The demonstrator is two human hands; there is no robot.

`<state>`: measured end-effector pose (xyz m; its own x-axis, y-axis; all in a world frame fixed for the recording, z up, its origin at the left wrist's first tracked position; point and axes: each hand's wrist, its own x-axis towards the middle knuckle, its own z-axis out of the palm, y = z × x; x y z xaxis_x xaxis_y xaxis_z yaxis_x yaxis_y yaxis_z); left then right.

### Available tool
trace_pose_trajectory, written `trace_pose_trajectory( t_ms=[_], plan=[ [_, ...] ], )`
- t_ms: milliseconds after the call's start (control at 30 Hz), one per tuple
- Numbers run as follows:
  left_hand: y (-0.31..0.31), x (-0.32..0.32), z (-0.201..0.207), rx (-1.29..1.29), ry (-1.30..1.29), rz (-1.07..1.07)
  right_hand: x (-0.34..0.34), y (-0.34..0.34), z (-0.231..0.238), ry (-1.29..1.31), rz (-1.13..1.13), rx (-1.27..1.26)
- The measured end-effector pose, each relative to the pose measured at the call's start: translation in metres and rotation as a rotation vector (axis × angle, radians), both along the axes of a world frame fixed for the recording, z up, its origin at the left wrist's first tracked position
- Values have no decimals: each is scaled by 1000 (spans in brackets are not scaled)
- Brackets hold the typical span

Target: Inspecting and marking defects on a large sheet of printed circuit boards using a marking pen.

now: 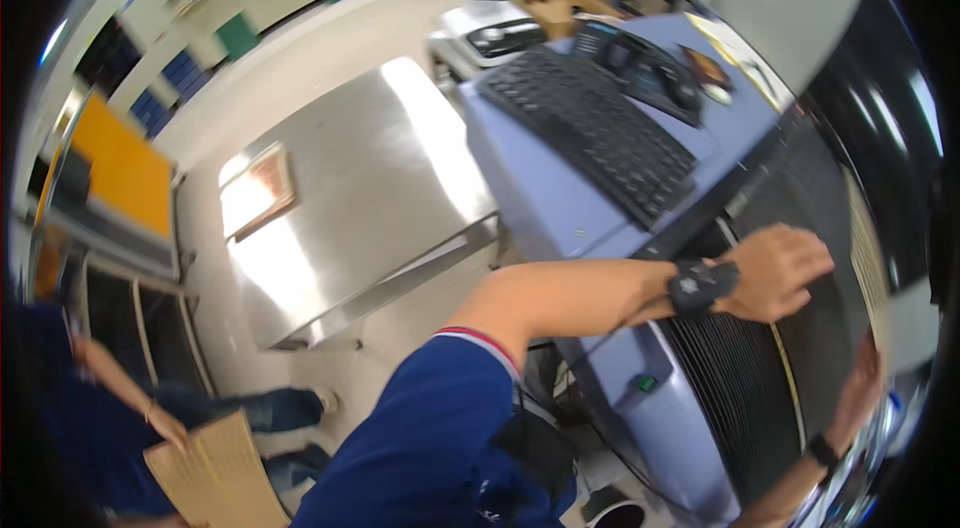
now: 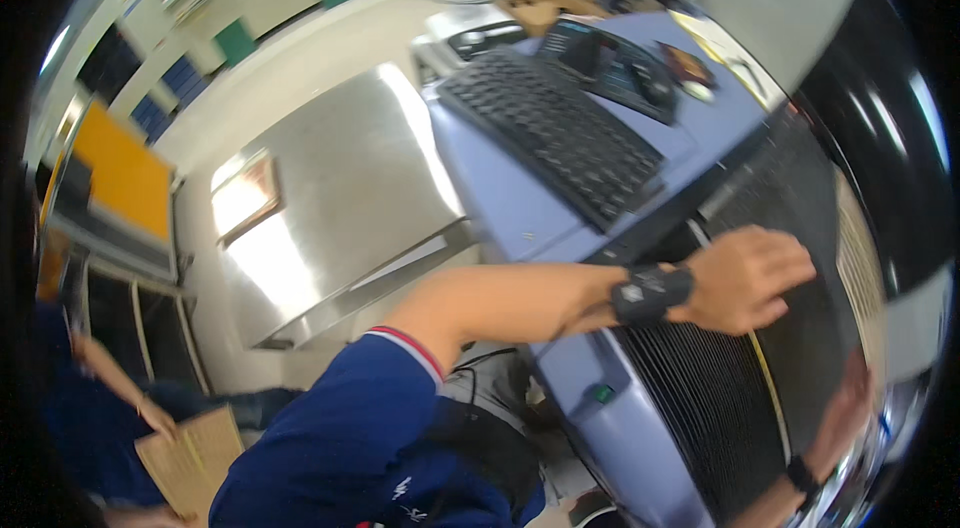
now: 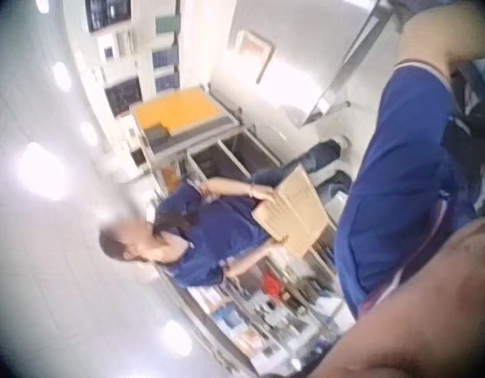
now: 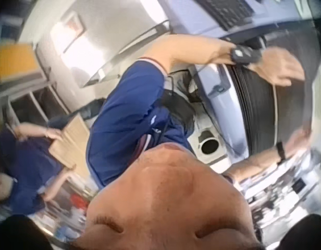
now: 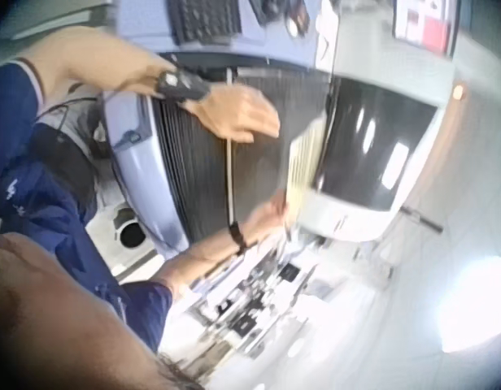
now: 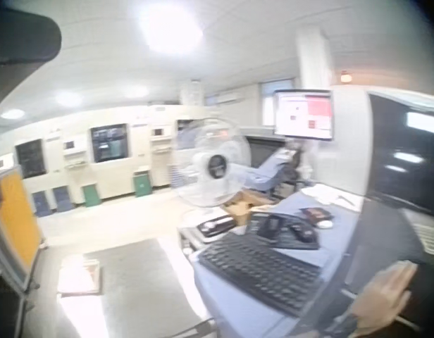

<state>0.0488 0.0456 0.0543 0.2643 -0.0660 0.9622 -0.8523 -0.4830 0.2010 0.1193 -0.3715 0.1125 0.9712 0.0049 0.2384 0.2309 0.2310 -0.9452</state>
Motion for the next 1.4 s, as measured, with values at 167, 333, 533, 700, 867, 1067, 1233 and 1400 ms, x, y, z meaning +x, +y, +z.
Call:
trace_pose_trajectory(
  t_ms=[167, 333, 533, 700, 867, 1067, 1233, 1400],
  plan=[
    [11, -7, -2, 125, 117, 89, -52, 130, -44, 281, 189, 272],
    [21, 2, -29, 449, 735, 84, -111, 160, -17, 445, 459, -66],
    [26, 9, -32, 627, 807, 207, -94, 131, -65, -214, -138, -1507],
    [24, -5, -24, 745, 822, 365, -109, 136, -50, -46, -18, -1394],
    [17, -13, 5, 766, 1004, 382, -117, 132, -56, -265, -63, -1501],
    [36, -22, 17, 732, 946, 344, -118, 139, -44, -207, -1, -1389],
    [84, -84, 47, 268, 903, 409, -116, 121, -68, -334, -109, -1373],
    [216, -130, -3, 284, 714, 1069, -115, 129, -73, -424, -157, -1331]
  ],
)
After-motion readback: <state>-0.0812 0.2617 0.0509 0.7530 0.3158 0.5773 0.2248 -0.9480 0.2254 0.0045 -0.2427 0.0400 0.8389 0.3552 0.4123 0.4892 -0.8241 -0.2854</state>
